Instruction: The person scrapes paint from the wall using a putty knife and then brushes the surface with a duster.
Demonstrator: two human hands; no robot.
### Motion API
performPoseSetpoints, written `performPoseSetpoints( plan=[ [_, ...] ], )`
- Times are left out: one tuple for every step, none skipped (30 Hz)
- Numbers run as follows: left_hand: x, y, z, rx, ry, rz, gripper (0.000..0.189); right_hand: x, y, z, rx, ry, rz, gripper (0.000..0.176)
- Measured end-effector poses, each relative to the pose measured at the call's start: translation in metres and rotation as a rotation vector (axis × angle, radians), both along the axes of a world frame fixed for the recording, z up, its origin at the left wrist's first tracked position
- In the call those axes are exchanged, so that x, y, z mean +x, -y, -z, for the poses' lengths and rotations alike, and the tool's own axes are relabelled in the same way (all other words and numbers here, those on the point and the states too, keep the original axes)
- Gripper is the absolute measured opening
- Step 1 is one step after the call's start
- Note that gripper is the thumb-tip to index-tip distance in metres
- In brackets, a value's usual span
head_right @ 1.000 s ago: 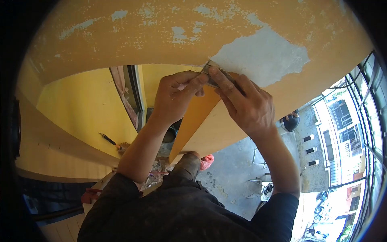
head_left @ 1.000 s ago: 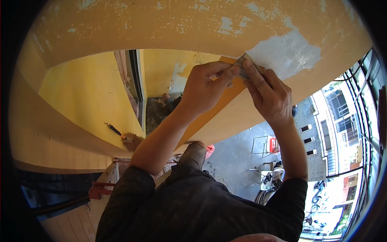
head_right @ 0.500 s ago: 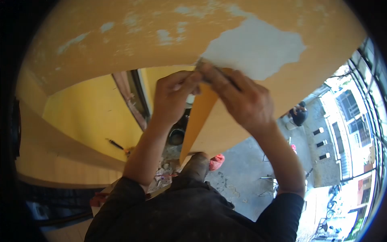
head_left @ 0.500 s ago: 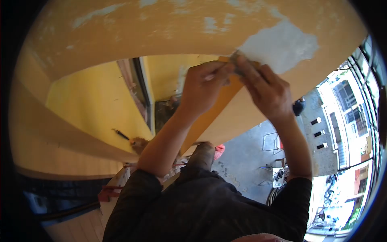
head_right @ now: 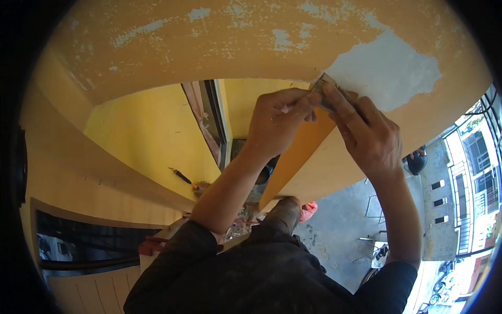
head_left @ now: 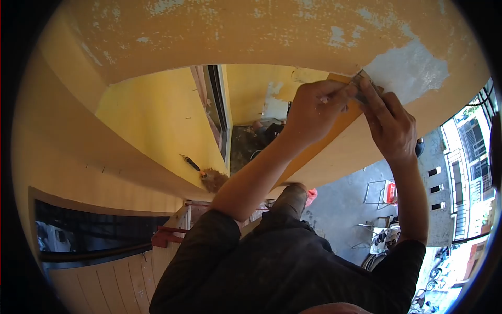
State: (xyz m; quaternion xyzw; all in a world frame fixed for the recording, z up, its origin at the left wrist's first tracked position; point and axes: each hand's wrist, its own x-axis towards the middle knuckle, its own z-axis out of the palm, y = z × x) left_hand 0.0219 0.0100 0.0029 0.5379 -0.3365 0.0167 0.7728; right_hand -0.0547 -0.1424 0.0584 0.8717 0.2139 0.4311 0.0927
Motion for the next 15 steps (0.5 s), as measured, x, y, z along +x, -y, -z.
performPoseSetpoints(
  plan=[
    [0.0024,-0.0004,-0.0002,-0.012,0.003,-0.002,0.022,0.0044,0.0005,0.0026,0.030,0.013,-0.047,0.050],
    [0.0029,0.0011,0.0028,-0.045,-0.009,0.004,0.021,0.0046,0.0004,0.0026,0.017,0.006,-0.040,0.050],
    [0.0035,0.0038,0.0044,-0.075,-0.014,0.015,0.021,0.0046,-0.0008,0.0012,0.029,-0.003,-0.042,0.049],
    [0.0044,0.0057,0.0052,-0.081,-0.008,0.032,0.021,0.0038,-0.0015,-0.0007,0.043,-0.004,-0.041,0.049],
    [0.0046,0.0060,0.0074,-0.068,-0.010,0.028,0.021,0.0008,-0.0019,-0.0011,0.040,-0.005,-0.029,0.048],
    [0.0050,0.0051,0.0080,-0.050,-0.008,0.021,0.020,-0.0009,-0.0004,-0.0010,0.043,0.004,-0.013,0.048],
    [0.0045,0.0040,0.0075,-0.042,0.002,0.034,0.020,-0.0009,0.0004,-0.0002,0.054,-0.013,-0.035,0.049],
    [0.0027,0.0034,0.0073,-0.064,-0.017,0.030,0.021,-0.0003,0.0009,-0.0001,0.060,-0.033,-0.060,0.049],
    [0.0009,0.0040,0.0076,-0.093,-0.043,0.023,0.022,0.0008,-0.0004,-0.0006,0.058,-0.034,-0.055,0.049],
    [0.0005,0.0044,0.0079,-0.093,-0.046,0.031,0.022,0.0014,-0.0025,-0.0006,0.058,-0.039,-0.045,0.050],
    [0.0022,0.0043,0.0074,-0.104,-0.035,0.036,0.023,0.0012,-0.0023,-0.0007,0.061,-0.038,-0.036,0.051],
    [0.0035,0.0041,0.0070,-0.110,-0.023,0.038,0.024,-0.0016,0.0009,0.0008,0.066,-0.034,-0.031,0.051],
    [0.0043,0.0036,0.0064,-0.103,-0.014,0.038,0.024,-0.0043,0.0039,0.0030,0.051,-0.052,0.003,0.051],
    [0.0044,0.0021,0.0063,-0.038,-0.003,0.022,0.024,-0.0047,0.0041,0.0049,0.037,-0.072,0.035,0.051],
    [0.0036,0.0006,0.0069,0.023,0.002,0.005,0.024,-0.0017,0.0020,0.0051,0.043,-0.071,0.031,0.051]
  ],
)
